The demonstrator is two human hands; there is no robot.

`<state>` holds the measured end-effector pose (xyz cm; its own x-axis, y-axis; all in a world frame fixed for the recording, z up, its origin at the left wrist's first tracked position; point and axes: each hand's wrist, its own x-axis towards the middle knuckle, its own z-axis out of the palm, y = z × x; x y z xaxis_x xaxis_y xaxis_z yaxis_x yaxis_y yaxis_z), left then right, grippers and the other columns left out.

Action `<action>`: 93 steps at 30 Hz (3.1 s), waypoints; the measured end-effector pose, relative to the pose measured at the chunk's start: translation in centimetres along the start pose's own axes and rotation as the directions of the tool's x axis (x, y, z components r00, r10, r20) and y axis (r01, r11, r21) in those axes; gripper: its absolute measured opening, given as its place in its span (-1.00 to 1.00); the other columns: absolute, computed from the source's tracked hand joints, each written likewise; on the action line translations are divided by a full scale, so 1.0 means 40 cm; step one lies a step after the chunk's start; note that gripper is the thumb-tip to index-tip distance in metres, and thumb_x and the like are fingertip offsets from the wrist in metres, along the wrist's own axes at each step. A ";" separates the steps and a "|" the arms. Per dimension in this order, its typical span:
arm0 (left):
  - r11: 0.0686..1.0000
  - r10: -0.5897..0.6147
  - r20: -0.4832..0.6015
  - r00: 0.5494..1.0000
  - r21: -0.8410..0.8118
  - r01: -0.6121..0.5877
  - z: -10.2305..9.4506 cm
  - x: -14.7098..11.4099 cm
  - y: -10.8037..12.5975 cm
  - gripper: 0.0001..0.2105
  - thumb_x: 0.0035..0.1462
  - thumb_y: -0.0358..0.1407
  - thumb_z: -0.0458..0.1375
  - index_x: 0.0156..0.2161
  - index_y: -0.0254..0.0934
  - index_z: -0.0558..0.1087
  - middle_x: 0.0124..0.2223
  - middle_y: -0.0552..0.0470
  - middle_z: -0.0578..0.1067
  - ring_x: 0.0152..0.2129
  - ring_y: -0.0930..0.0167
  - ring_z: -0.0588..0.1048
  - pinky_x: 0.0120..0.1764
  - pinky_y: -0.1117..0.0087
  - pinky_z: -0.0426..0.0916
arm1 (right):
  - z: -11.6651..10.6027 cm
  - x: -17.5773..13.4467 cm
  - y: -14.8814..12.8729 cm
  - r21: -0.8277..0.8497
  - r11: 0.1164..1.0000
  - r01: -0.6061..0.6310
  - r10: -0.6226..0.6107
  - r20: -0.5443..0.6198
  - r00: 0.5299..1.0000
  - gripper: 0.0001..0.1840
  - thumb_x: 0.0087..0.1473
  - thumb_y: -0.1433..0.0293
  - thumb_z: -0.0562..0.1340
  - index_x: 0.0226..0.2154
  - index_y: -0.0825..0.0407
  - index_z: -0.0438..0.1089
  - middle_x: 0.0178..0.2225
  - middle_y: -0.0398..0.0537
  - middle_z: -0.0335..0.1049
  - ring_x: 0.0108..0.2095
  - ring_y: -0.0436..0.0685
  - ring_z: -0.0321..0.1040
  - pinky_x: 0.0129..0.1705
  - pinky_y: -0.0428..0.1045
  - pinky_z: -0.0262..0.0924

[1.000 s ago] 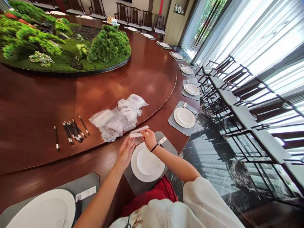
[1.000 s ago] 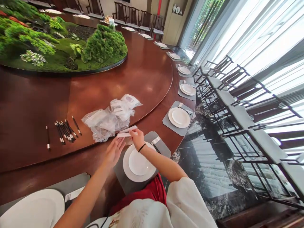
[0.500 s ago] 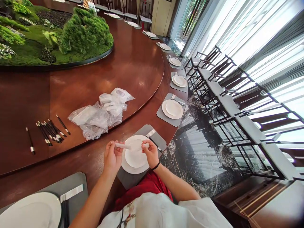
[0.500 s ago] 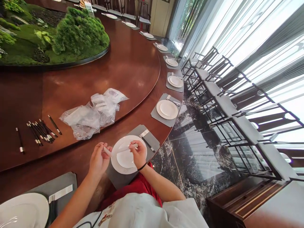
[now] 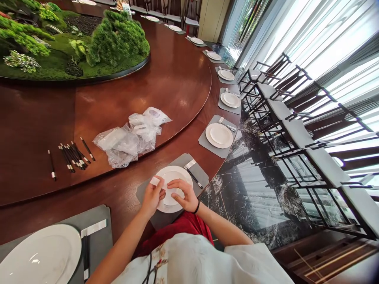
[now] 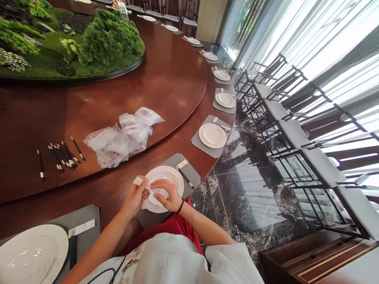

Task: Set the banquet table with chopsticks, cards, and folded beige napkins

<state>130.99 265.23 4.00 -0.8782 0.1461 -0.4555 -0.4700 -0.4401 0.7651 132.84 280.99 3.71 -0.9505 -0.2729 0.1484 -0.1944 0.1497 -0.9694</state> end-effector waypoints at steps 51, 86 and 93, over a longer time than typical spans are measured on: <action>0.873 0.008 -0.929 0.370 -0.175 -0.456 -0.730 -0.848 -0.182 -0.48 -0.01 0.18 0.11 -0.17 -0.25 0.45 -0.05 -0.09 0.52 -0.18 0.27 0.49 -0.23 0.29 0.38 | 0.925 -0.117 0.266 -0.373 0.777 -0.507 0.623 0.569 0.537 -0.78 -0.16 0.36 0.37 -0.57 0.05 0.29 -0.61 -0.25 0.26 -0.53 -0.02 0.31 -0.38 -0.06 0.31; 0.954 0.030 -0.779 0.626 -0.165 -0.250 -1.186 -0.922 0.068 -0.61 -0.02 0.06 0.20 -0.25 -0.23 0.46 -0.18 0.03 0.53 -0.31 0.40 0.46 -0.30 0.42 0.37 | 1.092 -0.208 0.271 -0.735 0.678 -0.024 0.498 0.435 0.751 -0.23 -0.15 0.41 0.36 0.15 -0.13 0.19 0.12 0.17 0.15 -0.09 0.35 0.42 -0.03 0.14 0.33; 0.980 0.011 -0.712 0.702 -0.131 -0.147 -1.176 -0.805 0.136 -0.54 -0.09 0.10 0.24 -0.24 -0.26 0.46 -0.19 -0.01 0.53 -0.33 0.38 0.46 -0.32 0.41 0.37 | 1.062 -0.127 0.258 -0.664 0.742 -0.092 0.476 0.425 0.770 -0.48 -0.12 0.34 0.32 -0.02 -0.15 0.36 0.04 0.09 0.28 -0.34 0.19 0.48 -0.19 0.11 0.35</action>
<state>160.88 216.45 1.41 -0.5581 -0.5333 -0.6357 -0.3197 -0.5687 0.7578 145.94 243.56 -15.35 -0.7215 -0.5425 -0.4303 -0.2175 0.7675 -0.6029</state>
